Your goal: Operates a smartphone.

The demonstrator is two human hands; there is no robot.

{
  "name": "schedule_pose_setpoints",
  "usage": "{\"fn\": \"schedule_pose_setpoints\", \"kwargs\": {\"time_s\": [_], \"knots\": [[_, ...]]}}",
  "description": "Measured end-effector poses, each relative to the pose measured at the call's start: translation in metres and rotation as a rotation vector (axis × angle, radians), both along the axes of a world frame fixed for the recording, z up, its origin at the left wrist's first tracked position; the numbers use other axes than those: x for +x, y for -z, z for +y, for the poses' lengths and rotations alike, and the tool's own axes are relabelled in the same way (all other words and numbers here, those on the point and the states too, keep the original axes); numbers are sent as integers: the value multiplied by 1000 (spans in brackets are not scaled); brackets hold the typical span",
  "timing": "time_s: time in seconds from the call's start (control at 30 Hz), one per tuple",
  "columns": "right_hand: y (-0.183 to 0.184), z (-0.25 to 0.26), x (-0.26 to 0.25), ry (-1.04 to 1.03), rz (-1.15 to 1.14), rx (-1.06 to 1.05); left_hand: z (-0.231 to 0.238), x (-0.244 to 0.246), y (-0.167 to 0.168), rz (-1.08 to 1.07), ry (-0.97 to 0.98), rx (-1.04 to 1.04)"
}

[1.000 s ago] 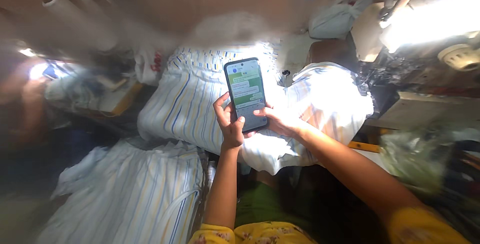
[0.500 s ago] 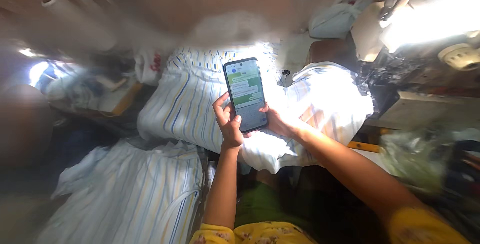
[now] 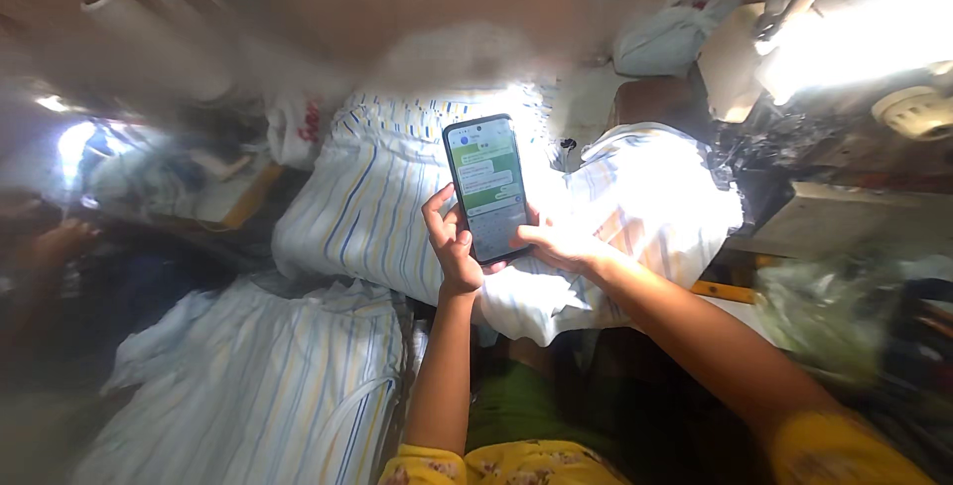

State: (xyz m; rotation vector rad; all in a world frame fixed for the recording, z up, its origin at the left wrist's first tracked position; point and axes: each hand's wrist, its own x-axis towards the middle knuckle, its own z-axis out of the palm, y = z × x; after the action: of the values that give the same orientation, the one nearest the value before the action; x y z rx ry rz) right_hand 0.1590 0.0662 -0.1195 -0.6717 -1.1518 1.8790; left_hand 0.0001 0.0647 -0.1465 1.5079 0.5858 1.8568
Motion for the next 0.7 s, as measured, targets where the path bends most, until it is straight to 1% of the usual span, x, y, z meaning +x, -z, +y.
{"fn": "schedule_pose_setpoints", "kwargs": {"time_s": [0.07,0.17,0.33,0.47,0.6,0.7], "knots": [[0,0,0,0,-3,-7,0,0,0,-3,-4,-10],[3,3,1,-30,78,-16,0,0,-1,2,-12,-7],[4,3,1,-26,122,-106,-1,0,-1,12,-21,-10],[0,3,1,-11,89,-128,-2,1,-3,-14,-3,-34],[-4,1,0,-20,85,-74,0,-1,-1,-2,9,-1],[-2,1,0,-24,85,-30,-2,0,-1,-23,17,-47]]}}
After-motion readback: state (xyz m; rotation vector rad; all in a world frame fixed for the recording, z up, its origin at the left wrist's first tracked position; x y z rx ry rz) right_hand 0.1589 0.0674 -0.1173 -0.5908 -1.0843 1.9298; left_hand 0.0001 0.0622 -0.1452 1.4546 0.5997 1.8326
